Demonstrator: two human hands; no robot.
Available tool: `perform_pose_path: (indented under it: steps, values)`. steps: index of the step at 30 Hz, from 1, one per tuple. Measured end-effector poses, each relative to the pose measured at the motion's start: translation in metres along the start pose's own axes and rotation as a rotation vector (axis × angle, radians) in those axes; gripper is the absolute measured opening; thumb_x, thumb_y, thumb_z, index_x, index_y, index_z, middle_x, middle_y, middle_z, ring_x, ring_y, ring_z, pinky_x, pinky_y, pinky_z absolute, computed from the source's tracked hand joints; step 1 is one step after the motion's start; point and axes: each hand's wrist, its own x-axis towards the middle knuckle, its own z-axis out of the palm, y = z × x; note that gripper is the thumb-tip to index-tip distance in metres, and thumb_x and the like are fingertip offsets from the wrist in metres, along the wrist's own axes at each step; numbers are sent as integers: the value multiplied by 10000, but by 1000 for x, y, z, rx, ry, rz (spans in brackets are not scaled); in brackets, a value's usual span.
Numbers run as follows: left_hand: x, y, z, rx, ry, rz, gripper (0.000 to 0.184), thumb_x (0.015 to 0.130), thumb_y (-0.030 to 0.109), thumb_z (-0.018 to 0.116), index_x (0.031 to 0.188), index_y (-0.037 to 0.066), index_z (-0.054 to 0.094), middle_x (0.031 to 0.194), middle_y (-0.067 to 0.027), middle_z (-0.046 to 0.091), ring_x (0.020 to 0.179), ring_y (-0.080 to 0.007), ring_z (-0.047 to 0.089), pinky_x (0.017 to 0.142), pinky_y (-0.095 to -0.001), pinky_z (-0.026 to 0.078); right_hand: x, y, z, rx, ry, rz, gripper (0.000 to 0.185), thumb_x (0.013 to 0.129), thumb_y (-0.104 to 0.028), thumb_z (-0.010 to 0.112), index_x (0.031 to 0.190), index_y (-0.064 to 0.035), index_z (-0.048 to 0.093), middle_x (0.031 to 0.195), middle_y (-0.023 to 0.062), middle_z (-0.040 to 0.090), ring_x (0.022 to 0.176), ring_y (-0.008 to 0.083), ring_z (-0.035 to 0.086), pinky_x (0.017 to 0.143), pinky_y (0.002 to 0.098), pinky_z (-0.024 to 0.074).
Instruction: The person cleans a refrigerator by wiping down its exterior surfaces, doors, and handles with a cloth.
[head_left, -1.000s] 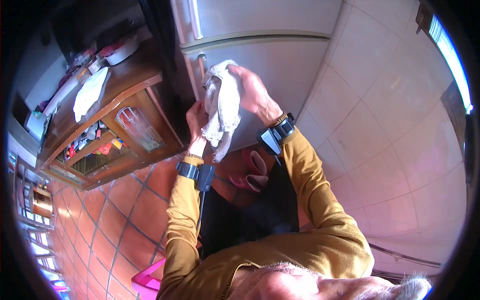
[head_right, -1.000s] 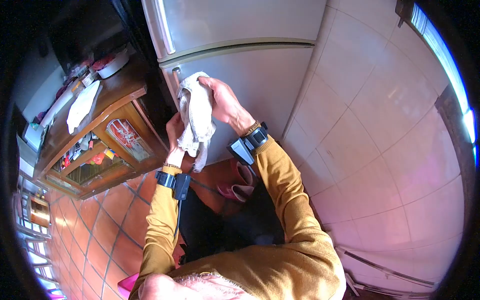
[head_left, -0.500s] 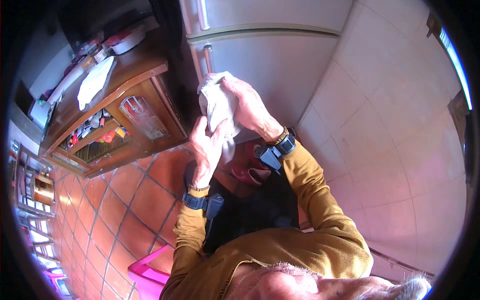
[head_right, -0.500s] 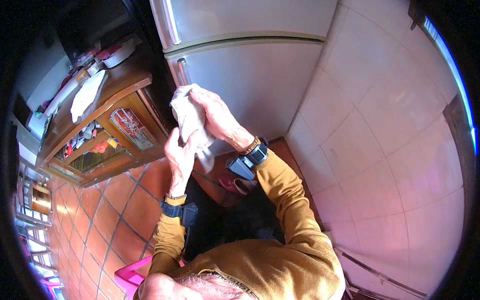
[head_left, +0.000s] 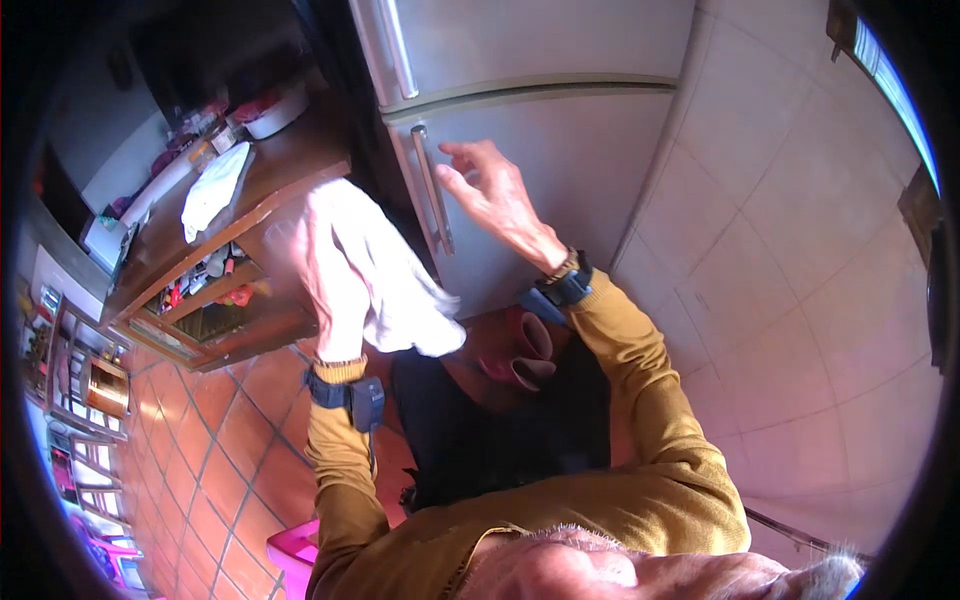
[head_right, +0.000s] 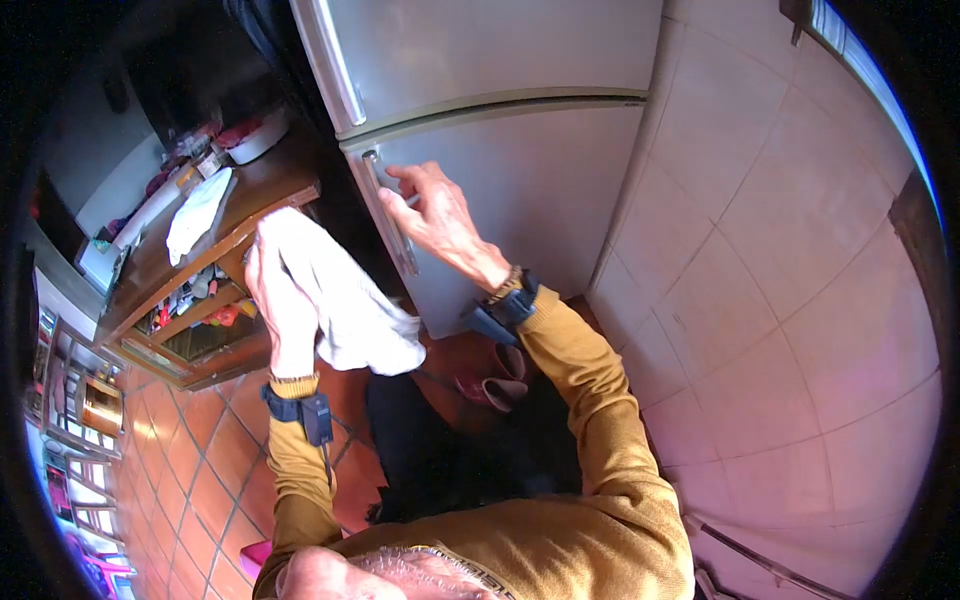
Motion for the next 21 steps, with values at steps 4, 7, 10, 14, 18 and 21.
perform_pose_path:
  steps: [4,7,10,14,18,21]
  values:
    - [46,16,30,-344,-74,-38,370,1025,277,501,1215,-21,610,1124,-79,659,989,-142,616,906,-285,477,29,13,43,-249,255,-226,498,936,-335,592,1272,17,485,1060,274,516,943,450,570,841,487,496]
    - [90,2,57,-177,-184,224,319,1033,210,488,1220,-20,604,1079,-52,658,964,-123,602,890,-271,468,40,42,76,-76,418,-237,402,970,-265,540,1273,-10,472,1054,273,526,930,461,565,812,484,487]
    - [107,-7,89,-93,-263,329,316,1028,240,488,1155,-30,590,920,-85,637,836,-151,545,793,-312,466,40,53,86,-74,506,-354,361,993,-205,500,1312,-40,460,1014,277,583,925,469,596,764,489,495]
    - [104,-1,108,102,-206,289,312,996,217,560,1188,-25,598,942,-64,659,878,-132,572,791,-311,474,37,50,93,73,506,-181,371,1012,-210,479,1356,-76,447,930,293,652,883,459,650,735,474,510]
    - [127,-3,119,212,-137,415,216,881,134,685,986,-46,630,780,-127,658,682,-229,626,659,-376,495,38,56,98,83,520,-182,388,1008,-208,499,1368,-72,449,1001,289,650,921,438,660,757,446,527]
    - [151,-4,102,-333,-439,80,150,939,148,660,1004,13,668,839,24,637,720,-52,545,662,-237,450,38,58,100,139,508,-215,388,997,-182,522,1357,-53,456,1065,274,648,952,443,655,787,444,534]
